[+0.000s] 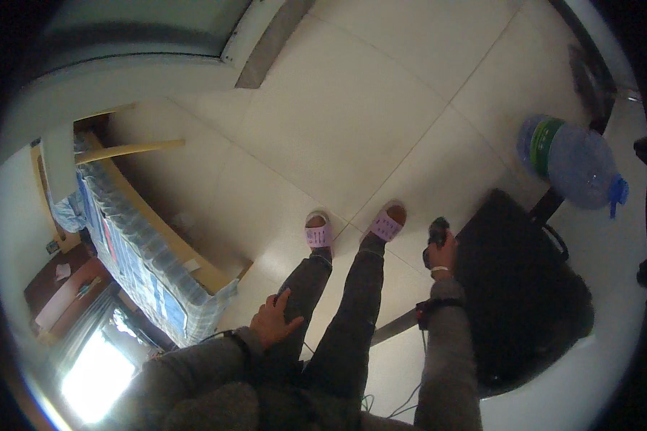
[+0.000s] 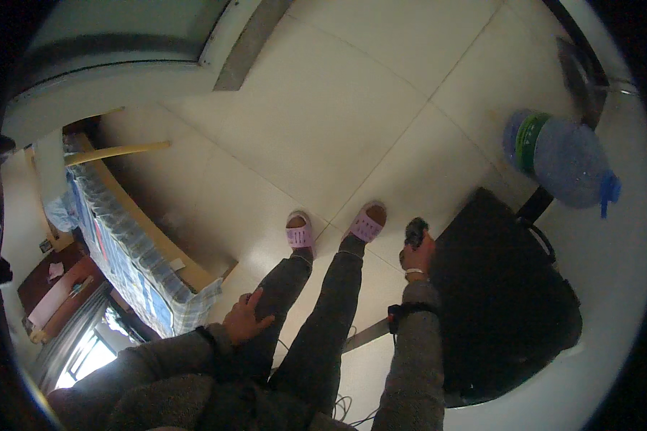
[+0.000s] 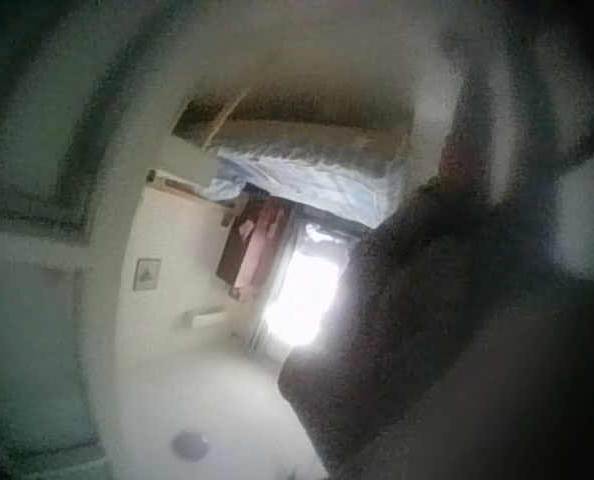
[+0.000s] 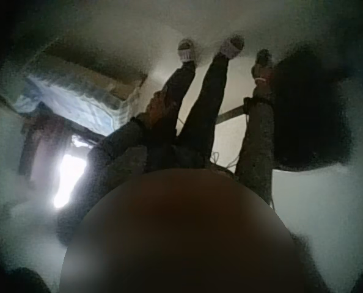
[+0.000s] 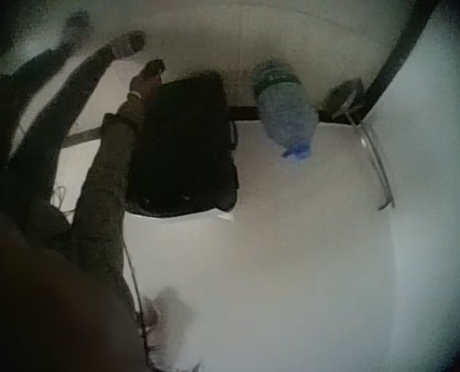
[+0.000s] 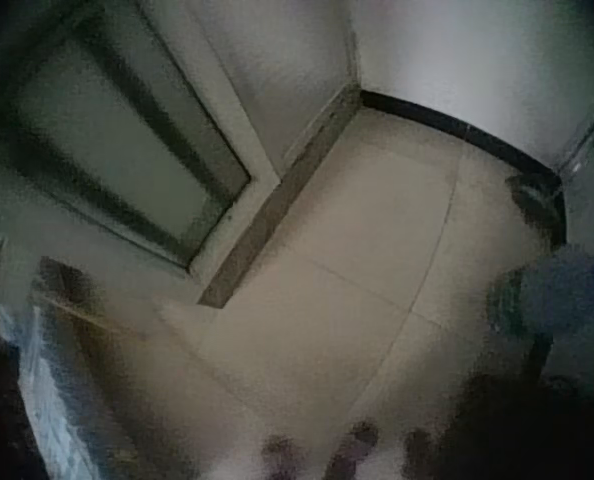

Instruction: The person wrings a cloth in a blue basin at a bathroom sink, then carries the cloth into a bedroom and wipes the tiled floor in multiple passes. The person moves around furniture and repeatedly wipes different floor areas with the cloth.

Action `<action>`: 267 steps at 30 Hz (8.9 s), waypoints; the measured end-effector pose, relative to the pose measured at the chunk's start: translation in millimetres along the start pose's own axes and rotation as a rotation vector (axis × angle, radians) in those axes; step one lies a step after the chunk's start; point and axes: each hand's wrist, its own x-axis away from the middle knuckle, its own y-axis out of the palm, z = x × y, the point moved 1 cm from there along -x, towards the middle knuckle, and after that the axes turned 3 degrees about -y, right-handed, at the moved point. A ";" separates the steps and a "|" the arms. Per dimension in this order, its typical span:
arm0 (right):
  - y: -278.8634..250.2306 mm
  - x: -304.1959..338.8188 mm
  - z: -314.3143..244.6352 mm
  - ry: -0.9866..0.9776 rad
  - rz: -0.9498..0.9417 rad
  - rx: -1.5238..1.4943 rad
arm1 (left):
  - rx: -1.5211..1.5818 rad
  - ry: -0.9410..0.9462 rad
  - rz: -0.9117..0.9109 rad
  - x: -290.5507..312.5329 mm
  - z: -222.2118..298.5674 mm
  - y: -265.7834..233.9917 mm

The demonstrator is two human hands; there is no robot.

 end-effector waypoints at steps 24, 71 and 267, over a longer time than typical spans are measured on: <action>42.0 -312.4 128.8 -0.006 0.708 0.644 | 0.371 0.357 0.420 -207.3 -30.7 -83.4; 68.2 -282.3 58.4 -0.348 0.167 0.145 | -0.827 1.121 0.707 -449.4 181.7 -62.4; 65.2 -303.0 93.9 -0.364 0.151 0.217 | -0.433 0.972 0.770 -468.5 98.2 -83.2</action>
